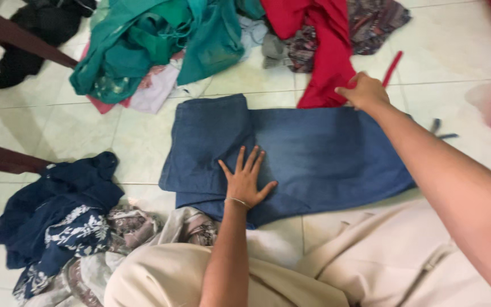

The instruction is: The person picks up a pair of denim pants from a pile of clothes, smooths the legs out on the floor, and folds them by hand into a rectangle.

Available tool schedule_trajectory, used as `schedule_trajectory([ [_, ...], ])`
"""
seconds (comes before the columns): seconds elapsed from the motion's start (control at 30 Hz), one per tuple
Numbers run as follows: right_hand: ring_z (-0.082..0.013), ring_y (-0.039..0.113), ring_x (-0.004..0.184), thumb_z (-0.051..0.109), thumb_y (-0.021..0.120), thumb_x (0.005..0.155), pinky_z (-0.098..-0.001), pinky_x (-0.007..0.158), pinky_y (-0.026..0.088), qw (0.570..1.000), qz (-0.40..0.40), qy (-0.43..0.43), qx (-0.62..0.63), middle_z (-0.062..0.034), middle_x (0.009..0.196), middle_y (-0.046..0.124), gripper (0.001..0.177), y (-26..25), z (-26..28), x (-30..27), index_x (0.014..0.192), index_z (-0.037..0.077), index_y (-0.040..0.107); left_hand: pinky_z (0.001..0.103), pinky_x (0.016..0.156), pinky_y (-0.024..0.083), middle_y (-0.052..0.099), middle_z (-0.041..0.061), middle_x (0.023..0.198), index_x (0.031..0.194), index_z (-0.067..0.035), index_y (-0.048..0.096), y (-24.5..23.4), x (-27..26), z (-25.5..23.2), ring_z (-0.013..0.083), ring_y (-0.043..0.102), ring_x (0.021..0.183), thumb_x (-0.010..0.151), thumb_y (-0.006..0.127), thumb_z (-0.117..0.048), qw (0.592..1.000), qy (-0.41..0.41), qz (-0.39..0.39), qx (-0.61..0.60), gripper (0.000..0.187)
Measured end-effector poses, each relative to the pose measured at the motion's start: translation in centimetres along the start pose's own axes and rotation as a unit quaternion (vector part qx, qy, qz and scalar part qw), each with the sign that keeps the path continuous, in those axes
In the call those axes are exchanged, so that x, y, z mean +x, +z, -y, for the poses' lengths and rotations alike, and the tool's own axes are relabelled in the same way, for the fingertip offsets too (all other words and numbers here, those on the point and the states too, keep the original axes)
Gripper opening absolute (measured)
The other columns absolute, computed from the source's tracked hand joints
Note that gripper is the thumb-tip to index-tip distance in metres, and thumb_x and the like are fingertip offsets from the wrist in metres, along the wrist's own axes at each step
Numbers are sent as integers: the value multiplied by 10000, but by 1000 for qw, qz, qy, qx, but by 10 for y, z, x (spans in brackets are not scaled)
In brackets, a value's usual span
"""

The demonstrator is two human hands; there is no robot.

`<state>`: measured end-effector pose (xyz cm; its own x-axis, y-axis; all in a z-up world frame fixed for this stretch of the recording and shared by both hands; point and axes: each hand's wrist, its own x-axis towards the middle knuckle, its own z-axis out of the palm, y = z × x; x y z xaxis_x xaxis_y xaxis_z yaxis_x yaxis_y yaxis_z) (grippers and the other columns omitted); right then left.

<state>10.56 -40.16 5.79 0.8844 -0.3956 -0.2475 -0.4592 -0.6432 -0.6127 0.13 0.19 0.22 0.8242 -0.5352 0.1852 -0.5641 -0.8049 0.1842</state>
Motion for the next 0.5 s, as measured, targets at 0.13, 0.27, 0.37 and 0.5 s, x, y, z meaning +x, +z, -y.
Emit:
schedule_trajectory([
  [0.13,-365,713,1058,557,697,850,-520,928,582,990,-38,-5,-133,-202,1127,692,718,29,38,-3,1350,50,606,868,1068,-34,295,-3,1667,1565,-193,402,-7,4,-3,312,131,1568,807,589,-724,1000,-8,-3,-19,944],
  [0.27,-409,640,1195,500,693,892,-560,985,535,975,-17,6,-223,-258,1295,613,633,57,27,8,1369,90,620,864,1081,-37,321,-8,1670,1554,-192,437,-8,2,-5,309,148,1578,814,587,-726,999,-14,-10,-28,925],
  [0.37,-419,645,1251,414,663,948,-595,1013,528,963,-46,-54,-262,-271,1303,692,500,66,1,43,1318,81,706,861,1095,-34,347,-9,1667,1556,-190,463,-9,0,-4,308,169,1583,827,585,-725,999,-10,-39,-25,912],
  [0.5,-456,689,1190,424,669,955,-538,992,561,991,-79,61,-89,-355,1241,705,553,59,-15,83,1186,-77,706,863,1081,-39,347,8,1653,1543,-181,471,-10,2,-5,319,169,1567,801,587,-724,999,-13,-30,-36,927],
])
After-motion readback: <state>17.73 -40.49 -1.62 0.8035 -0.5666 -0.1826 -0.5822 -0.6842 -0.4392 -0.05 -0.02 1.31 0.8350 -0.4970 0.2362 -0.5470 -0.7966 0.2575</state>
